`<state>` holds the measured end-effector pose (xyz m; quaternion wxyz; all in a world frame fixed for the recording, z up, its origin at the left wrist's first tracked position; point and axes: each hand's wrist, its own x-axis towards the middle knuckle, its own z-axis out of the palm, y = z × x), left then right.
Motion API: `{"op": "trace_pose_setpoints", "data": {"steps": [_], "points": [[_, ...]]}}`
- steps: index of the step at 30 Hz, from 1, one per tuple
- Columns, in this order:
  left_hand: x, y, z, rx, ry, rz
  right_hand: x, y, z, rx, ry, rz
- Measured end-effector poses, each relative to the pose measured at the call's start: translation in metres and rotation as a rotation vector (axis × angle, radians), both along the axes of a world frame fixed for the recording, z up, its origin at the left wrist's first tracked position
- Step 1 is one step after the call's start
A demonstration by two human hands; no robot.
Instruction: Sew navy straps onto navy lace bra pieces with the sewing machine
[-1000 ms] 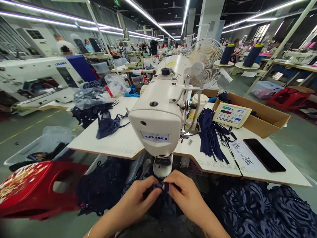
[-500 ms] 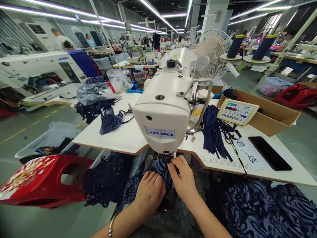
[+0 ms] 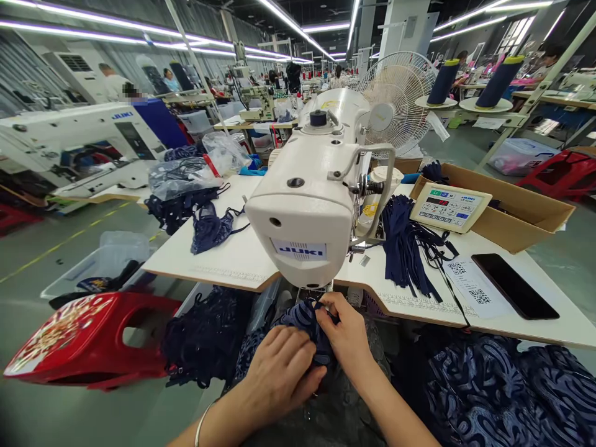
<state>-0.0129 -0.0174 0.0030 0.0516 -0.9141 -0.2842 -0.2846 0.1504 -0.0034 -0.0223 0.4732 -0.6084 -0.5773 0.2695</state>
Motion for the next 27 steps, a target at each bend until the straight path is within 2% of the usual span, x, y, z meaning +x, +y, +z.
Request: {"op": "trace_pose_setpoints", "data": {"steps": [5,8,11,15,18,22,27], "points": [[0.000,0.018,0.000,-0.011,0.158,0.013,0.003,0.006,0.004,-0.105,0.354,-0.007],[0.003,0.022,-0.005,-0.003,0.154,0.083,0.011,0.015,0.006,-0.129,0.417,0.042],[0.009,0.019,-0.006,0.032,0.084,0.166,0.018,0.023,0.007,-0.123,0.282,0.037],[0.015,0.014,-0.006,0.052,0.045,0.261,0.021,0.029,0.008,-0.128,-0.030,-0.053],[0.019,0.013,-0.008,0.054,0.045,0.315,0.022,0.031,0.009,-0.173,-0.181,-0.099],[0.021,0.013,-0.007,0.058,0.065,0.345,0.021,0.036,0.010,-0.179,-0.288,-0.121],[0.023,0.014,-0.006,0.084,0.075,0.373,0.020,0.040,0.009,-0.164,-0.318,-0.105]]}}
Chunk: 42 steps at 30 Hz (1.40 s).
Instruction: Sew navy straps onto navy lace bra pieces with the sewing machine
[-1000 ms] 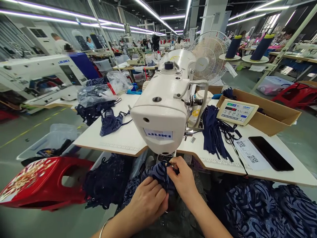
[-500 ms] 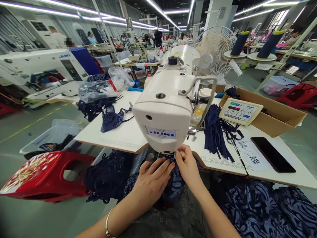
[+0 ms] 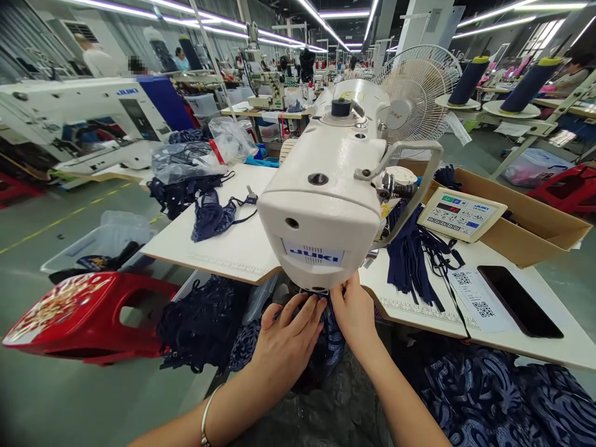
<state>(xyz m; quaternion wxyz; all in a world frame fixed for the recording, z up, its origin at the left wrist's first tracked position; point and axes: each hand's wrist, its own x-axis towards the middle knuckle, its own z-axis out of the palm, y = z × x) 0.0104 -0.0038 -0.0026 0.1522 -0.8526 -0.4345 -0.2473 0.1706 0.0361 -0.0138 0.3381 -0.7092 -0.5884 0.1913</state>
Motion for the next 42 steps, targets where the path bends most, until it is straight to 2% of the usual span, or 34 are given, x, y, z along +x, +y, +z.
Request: {"op": "trace_pose_setpoints", "data": {"steps": [6,16,22,26,31,36,42], "points": [[0.002,0.000,0.003,0.032,0.058,0.031,0.001,0.000,-0.002,-0.019,0.025,0.000],[0.002,0.001,0.003,0.046,0.040,0.020,-0.001,0.001,-0.004,-0.005,-0.015,-0.019],[0.003,0.001,0.002,0.023,0.039,0.028,0.007,-0.007,-0.004,-0.007,0.074,0.040],[0.002,0.001,0.001,0.022,0.029,0.034,0.024,-0.017,-0.009,0.031,0.145,0.119],[-0.003,0.005,0.000,0.016,0.087,-0.027,0.060,-0.033,-0.021,0.046,0.101,0.198],[-0.007,0.006,-0.002,-0.006,0.141,-0.055,0.097,-0.049,-0.028,-0.019,0.003,0.165],[-0.004,0.006,-0.002,-0.005,0.141,-0.086,0.123,-0.064,-0.030,0.036,-0.071,0.116]]}}
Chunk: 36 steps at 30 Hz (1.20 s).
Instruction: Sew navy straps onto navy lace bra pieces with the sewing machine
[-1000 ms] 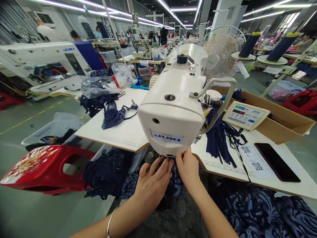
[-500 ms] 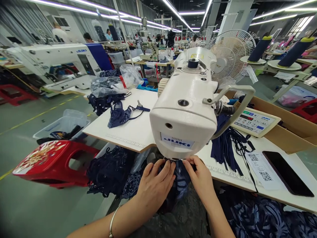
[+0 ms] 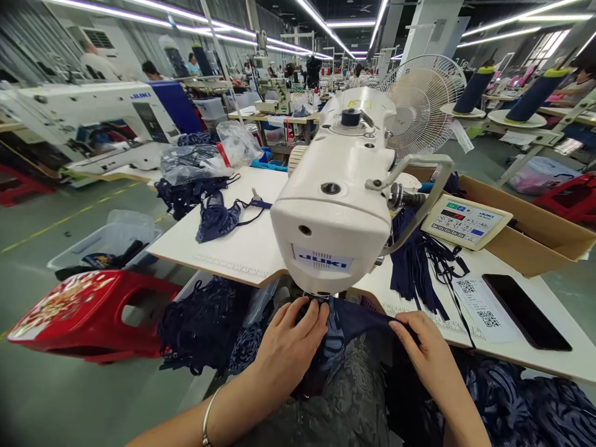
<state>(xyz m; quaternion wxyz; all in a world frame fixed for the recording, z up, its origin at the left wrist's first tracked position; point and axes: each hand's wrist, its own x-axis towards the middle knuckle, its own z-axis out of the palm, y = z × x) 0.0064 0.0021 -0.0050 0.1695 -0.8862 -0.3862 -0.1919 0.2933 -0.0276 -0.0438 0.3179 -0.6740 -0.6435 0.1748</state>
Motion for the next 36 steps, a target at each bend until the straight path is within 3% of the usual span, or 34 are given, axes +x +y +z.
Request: {"op": "trace_pose_setpoints", "data": {"steps": [3,6,10,16,20,25,27,31,33,36], "points": [[0.003,-0.002,0.003,-0.028,-0.026,-0.008,0.004,-0.007,0.003,-0.023,0.012,-0.024],[0.006,-0.006,0.005,-0.057,-0.061,-0.017,0.004,-0.014,0.007,-0.178,0.066,-0.087],[0.010,-0.010,0.007,-0.039,-0.048,-0.007,0.003,-0.017,0.010,-0.353,0.370,-0.061],[-0.008,-0.012,0.014,-0.179,0.001,-0.049,-0.019,-0.010,0.016,-0.197,0.978,-0.090],[-0.037,-0.003,0.003,-0.049,-0.135,0.045,-0.057,0.002,0.029,-0.217,1.173,-0.026],[-0.057,0.015,-0.022,0.074,-0.080,0.267,-0.107,0.022,0.035,-0.183,0.939,0.032],[-0.058,0.020,-0.033,0.094,-0.043,0.267,-0.119,0.027,0.033,-0.123,0.780,0.016],[-0.053,0.021,-0.041,0.182,-0.030,-0.034,-0.127,0.034,0.031,-0.030,0.563,0.033],[-0.049,0.019,-0.035,0.144,0.050,-0.159,-0.126,0.036,0.032,-0.027,0.523,0.056],[-0.044,0.018,-0.021,0.024,0.140,-0.236,-0.121,0.035,0.034,-0.043,0.504,0.089]]}}
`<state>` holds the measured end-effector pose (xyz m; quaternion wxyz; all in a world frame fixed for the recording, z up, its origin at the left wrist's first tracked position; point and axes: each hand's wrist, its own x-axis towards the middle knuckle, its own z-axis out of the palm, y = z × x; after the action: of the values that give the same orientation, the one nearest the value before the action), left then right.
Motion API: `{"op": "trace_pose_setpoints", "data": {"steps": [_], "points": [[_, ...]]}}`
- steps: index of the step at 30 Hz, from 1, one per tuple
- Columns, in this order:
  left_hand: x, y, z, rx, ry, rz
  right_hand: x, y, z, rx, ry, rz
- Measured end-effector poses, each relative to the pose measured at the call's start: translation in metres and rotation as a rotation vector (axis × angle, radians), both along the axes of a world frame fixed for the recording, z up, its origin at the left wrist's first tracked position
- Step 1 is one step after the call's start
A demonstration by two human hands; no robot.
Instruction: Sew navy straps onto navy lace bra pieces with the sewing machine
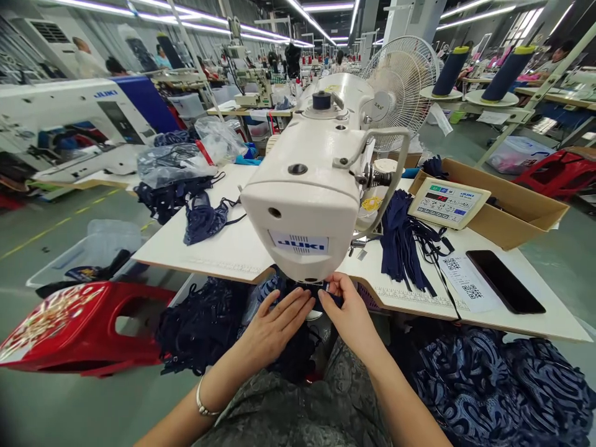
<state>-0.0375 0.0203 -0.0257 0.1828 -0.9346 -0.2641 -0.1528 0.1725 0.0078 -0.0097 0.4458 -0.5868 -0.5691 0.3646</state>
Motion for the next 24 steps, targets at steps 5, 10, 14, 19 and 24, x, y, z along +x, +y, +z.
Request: {"op": "trace_pose_setpoints", "data": {"steps": [5,10,14,19,24], "points": [[0.003,0.001,0.011,-0.112,-0.029,-0.045,0.010,-0.008,-0.007,-0.004,0.043,0.050],[0.002,-0.002,0.008,-0.094,-0.044,0.003,0.014,-0.008,-0.011,0.066,-0.039,0.036],[0.001,-0.002,0.008,-0.079,-0.035,0.044,0.012,0.001,-0.005,0.105,-0.150,0.072],[0.000,0.000,0.009,-0.064,-0.040,0.093,0.011,0.011,0.001,0.149,-0.259,0.123],[0.000,0.000,0.009,-0.072,-0.043,0.104,0.012,0.014,-0.001,0.235,-0.347,0.125]]}}
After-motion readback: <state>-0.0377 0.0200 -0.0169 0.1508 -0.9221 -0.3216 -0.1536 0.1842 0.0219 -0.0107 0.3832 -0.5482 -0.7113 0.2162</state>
